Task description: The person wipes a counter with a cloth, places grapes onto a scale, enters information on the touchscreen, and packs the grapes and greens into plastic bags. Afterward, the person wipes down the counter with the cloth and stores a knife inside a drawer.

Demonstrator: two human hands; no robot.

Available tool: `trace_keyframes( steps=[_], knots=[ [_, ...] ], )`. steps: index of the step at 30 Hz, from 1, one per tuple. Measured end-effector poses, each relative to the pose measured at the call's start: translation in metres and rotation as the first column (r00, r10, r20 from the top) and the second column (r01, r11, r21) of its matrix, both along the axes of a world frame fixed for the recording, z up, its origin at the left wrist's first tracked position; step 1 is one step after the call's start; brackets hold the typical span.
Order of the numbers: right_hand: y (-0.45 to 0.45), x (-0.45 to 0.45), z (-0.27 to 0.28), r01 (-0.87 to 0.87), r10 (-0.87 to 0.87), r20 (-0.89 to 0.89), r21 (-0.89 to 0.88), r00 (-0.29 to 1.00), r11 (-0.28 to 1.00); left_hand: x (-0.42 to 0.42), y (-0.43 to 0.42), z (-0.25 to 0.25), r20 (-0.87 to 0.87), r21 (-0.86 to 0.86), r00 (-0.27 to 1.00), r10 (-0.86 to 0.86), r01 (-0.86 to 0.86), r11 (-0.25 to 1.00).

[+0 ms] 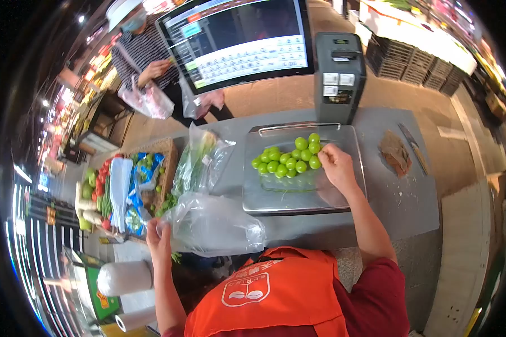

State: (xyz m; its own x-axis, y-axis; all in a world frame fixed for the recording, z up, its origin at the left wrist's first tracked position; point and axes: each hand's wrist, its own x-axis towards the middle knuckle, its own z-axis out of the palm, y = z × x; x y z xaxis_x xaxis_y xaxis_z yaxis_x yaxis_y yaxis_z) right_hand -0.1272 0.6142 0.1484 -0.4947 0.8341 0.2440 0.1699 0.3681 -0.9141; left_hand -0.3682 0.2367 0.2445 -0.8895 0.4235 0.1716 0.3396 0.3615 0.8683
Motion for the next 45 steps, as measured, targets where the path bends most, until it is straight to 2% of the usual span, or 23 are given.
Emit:
trace_keyframes(
  steps=[3,5,8,10,13,14,18,22,23,25,27,31,33,35,37,38,39,40,41,42,43,44,45],
  knots=[
    [-0.005,-0.019,0.043,-0.009,0.001,0.051,0.157,0.999,0.988,-0.004,0.001,0.006,0.14,0.049,0.99,0.007,-0.014,0.999],
    [-0.01,-0.032,0.069,-0.055,0.042,0.065,0.22,0.997,0.974,-0.007,0.002,0.007,0.158,0.067,0.987,-0.024,0.014,0.998],
    [-0.035,-0.052,0.123,-0.191,0.16,0.116,0.352,0.98,0.916,-0.013,0.003,0.005,0.328,0.179,0.944,-0.049,-0.011,0.984],
    [-0.056,-0.065,0.153,-0.302,0.26,0.155,0.432,0.953,0.849,-0.015,0.002,0.005,0.38,0.26,0.922,-0.079,-0.024,0.965],
    [-0.084,-0.073,0.187,-0.396,0.316,0.241,0.472,0.918,0.788,-0.016,0.001,0.002,0.458,0.359,0.879,-0.133,-0.046,0.932],
    [-0.09,-0.073,0.196,-0.438,0.366,0.249,0.39,0.897,0.81,-0.017,0.001,0.0,0.48,0.39,0.866,-0.14,-0.068,0.918],
    [-0.109,-0.076,0.218,-0.53,0.489,0.207,0.267,0.847,0.805,-0.013,0.001,-0.004,0.587,0.448,0.796,-0.149,-0.165,0.879],
    [-0.14,-0.099,0.206,-0.635,0.643,0.053,0.234,0.764,0.736,-0.007,-0.001,-0.009,0.598,0.499,0.785,-0.163,-0.205,0.842],
    [-0.152,-0.104,0.206,-0.635,0.622,0.147,0.293,0.769,0.715,-0.005,-0.003,-0.008,0.627,0.506,0.76,-0.171,-0.23,0.832],
    [-0.168,-0.119,0.187,-0.691,0.678,0.146,0.221,0.721,0.688,-0.001,-0.006,-0.007,0.654,0.515,0.736,-0.175,-0.264,0.815],
    [-0.183,-0.131,0.167,-0.737,0.722,0.167,0.256,0.672,0.626,0.002,-0.012,-0.006,0.667,0.522,0.727,-0.165,-0.297,0.799],
    [-0.21,-0.148,0.121,-0.745,0.666,0.368,0.484,0.649,0.459,0.008,-0.02,0.002,0.662,0.568,0.724,-0.194,-0.316,0.76],
    [-0.226,-0.16,0.098,-0.767,0.576,0.509,0.473,0.639,0.433,0.009,-0.017,0.007,0.646,0.612,0.719,-0.255,-0.289,0.736],
    [-0.239,-0.181,0.056,-0.798,0.476,0.642,0.46,0.602,0.389,0.015,-0.011,0.01,0.604,0.63,0.724,-0.334,-0.177,0.756],
    [-0.255,-0.207,0.011,-0.75,0.579,0.478,0.379,0.66,0.542,0.022,-0.005,0.011,0.627,0.627,0.66,-0.415,-0.111,0.771],
    [-0.259,-0.226,-0.016,-0.883,0.802,0.376,0.133,0.465,0.45,0.026,-0.004,0.009,0.589,0.644,0.661,-0.465,-0.036,0.764],
    [-0.261,-0.246,-0.042,-0.956,0.947,0.195,-0.096,0.254,0.276,0.025,-0.006,0.01,0.586,0.631,0.681,-0.44,-0.042,0.774],
    [-0.264,-0.257,-0.039,-0.961,0.997,-0.045,-0.274,0.055,0.04,0.024,-0.01,0.013,0.583,0.616,0.699,-0.414,-0.048,0.786],
    [-0.262,-0.257,-0.036,-0.954,0.958,0.243,-0.217,0.153,0.208,0.021,-0.015,0.016,0.578,0.601,0.718,-0.388,-0.053,0.797],
    [-0.263,-0.252,-0.002,-0.93,0.827,0.505,-0.113,0.249,0.349,0.009,-0.023,0.016,0.605,0.624,0.718,-0.345,-0.157,0.766],
    [-0.263,-0.252,0.017,-0.892,0.615,0.715,0.026,0.332,0.452,-0.006,-0.035,0.009,0.571,0.697,0.746,-0.342,-0.221,0.682],
    [-0.249,-0.251,0.016,-0.918,0.597,0.735,0.087,0.322,0.387,-0.017,-0.047,0.01,0.598,0.672,0.761,-0.251,-0.305,0.675],
    [-0.229,-0.248,0.015,-0.937,0.575,0.756,0.145,0.312,0.318,-0.036,-0.06,-0.005,0.571,0.704,0.797,-0.195,-0.353,0.616]
  ],
)
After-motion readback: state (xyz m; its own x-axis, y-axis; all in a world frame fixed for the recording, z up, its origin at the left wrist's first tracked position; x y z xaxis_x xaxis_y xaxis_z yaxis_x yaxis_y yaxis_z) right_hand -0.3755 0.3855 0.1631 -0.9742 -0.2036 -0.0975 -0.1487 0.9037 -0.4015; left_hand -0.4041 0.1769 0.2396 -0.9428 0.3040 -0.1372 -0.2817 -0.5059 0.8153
